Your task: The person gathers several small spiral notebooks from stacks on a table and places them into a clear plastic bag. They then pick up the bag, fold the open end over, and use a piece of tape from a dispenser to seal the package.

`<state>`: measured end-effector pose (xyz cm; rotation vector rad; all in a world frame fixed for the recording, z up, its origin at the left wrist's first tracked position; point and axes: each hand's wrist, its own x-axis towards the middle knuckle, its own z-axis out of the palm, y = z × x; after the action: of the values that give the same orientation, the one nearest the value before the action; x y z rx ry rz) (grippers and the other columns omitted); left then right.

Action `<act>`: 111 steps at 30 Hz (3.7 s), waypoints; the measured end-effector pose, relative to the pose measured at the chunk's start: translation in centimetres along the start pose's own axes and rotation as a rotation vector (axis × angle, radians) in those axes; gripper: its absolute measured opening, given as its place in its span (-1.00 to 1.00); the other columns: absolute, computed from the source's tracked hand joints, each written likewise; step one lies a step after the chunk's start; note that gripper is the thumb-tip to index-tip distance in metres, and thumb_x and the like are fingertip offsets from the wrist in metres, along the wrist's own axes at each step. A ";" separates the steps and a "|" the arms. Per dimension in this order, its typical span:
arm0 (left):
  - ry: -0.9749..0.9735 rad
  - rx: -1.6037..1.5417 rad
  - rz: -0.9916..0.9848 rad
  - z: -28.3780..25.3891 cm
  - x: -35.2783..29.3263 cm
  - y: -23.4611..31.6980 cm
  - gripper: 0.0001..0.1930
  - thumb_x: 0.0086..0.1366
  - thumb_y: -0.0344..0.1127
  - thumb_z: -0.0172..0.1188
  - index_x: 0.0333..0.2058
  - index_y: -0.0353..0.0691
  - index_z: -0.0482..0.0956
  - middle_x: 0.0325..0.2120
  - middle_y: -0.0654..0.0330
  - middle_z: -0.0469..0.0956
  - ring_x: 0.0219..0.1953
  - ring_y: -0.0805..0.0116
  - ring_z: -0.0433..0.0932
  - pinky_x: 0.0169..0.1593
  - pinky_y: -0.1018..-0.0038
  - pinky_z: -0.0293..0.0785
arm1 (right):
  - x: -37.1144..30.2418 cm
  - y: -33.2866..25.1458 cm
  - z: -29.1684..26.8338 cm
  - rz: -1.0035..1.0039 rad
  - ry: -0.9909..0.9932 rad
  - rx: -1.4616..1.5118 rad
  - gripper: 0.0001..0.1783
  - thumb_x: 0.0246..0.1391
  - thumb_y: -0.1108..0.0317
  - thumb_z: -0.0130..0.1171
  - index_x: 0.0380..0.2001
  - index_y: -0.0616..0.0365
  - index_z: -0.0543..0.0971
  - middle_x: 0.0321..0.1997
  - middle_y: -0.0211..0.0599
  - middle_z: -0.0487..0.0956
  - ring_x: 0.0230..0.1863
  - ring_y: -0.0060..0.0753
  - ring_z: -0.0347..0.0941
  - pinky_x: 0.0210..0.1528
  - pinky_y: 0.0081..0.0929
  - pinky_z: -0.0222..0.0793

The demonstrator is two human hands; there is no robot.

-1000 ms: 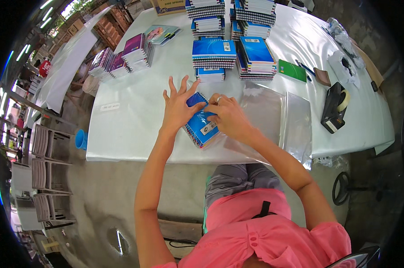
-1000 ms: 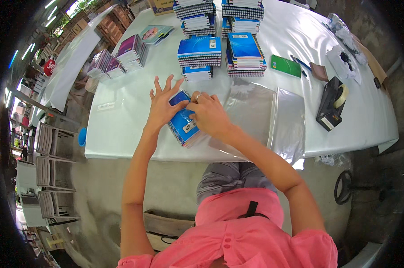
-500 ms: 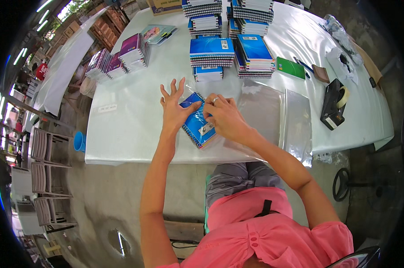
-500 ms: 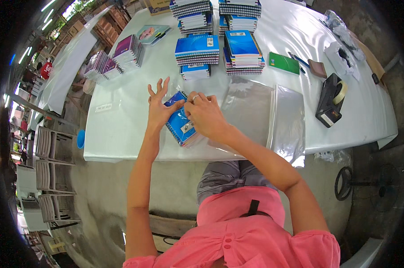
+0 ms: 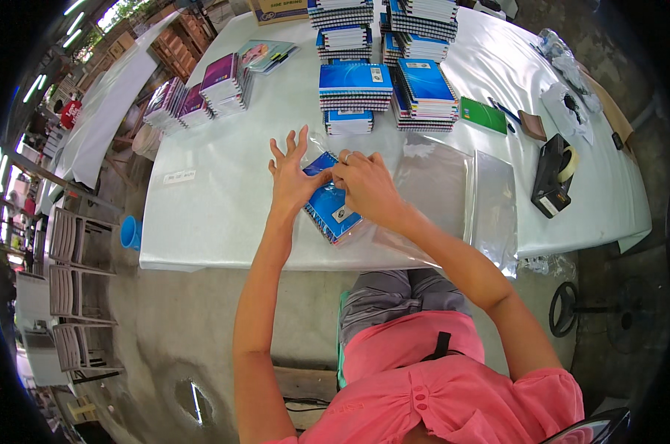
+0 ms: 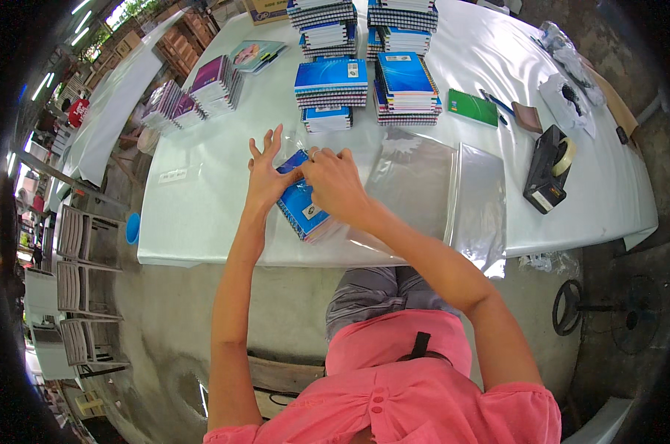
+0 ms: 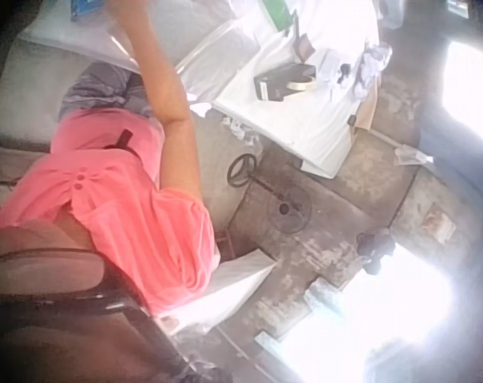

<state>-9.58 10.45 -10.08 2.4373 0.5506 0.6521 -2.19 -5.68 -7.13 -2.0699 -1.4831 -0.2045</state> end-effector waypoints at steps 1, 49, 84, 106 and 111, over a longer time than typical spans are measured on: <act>-0.012 0.003 -0.010 0.0 0.1 0.1 0.04 -0.15 -0.02 0.50 0.34 0.13 0.14 0.31 -0.05 0.13 0.38 -0.35 -0.23 0.26 -0.36 -0.18 | 0.2 0.4 0.1 0.009 -0.047 -0.007 -0.88 -0.13 0.55 0.19 -0.46 0.10 0.51 -0.32 -0.34 0.44 -0.16 -0.26 0.43 -0.15 -0.25 0.16; -0.161 0.035 -0.129 -0.6 0.8 0.4 0.14 -0.21 -0.04 0.51 0.36 0.03 0.04 0.34 -0.04 0.07 0.40 -0.28 -0.24 0.29 -0.30 -0.16 | 5.4 -1.0 -3.2 0.086 -0.609 -0.064 -0.76 -0.14 0.34 0.17 -0.35 0.23 0.58 -0.25 0.01 0.60 -0.20 0.05 0.56 -0.24 -0.08 0.45; -0.288 0.275 -0.043 -1.0 1.2 -1.4 0.11 -0.10 0.20 0.42 0.36 0.01 0.02 0.33 -0.09 0.09 0.39 -0.36 -0.24 0.28 -0.32 -0.23 | 8.7 -7.2 -12.5 -0.217 -0.633 0.290 -0.73 0.05 0.23 0.24 -0.28 0.21 0.57 -0.28 -0.27 0.54 -0.17 -0.37 0.47 -0.04 -0.34 0.36; 0.225 -0.448 -0.212 -6.8 -12.5 -3.1 -0.16 0.25 -0.21 0.25 0.36 -0.32 -0.03 0.40 0.02 -0.06 0.43 0.20 -0.10 0.41 0.30 -0.19 | -16.7 12.7 -21.7 0.739 0.376 0.456 -0.76 0.02 0.23 0.35 -0.41 0.19 0.61 -0.38 -0.41 0.59 -0.28 -0.59 0.44 -0.13 -0.58 0.32; 0.246 -0.519 -0.234 -5.8 -12.0 -2.4 -0.14 0.24 -0.20 0.26 0.36 -0.31 -0.05 0.40 0.01 -0.10 0.44 0.20 -0.12 0.42 0.26 -0.21 | -24.7 19.2 -26.4 0.989 0.569 0.256 -0.74 -0.01 0.22 0.37 -0.50 0.14 0.54 -0.38 -0.43 0.55 -0.28 -0.60 0.40 -0.21 -0.57 0.28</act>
<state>-22.96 8.52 -11.21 1.7927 0.6564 0.8751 11.37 -44.11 -3.29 -2.0394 -0.0791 -0.1676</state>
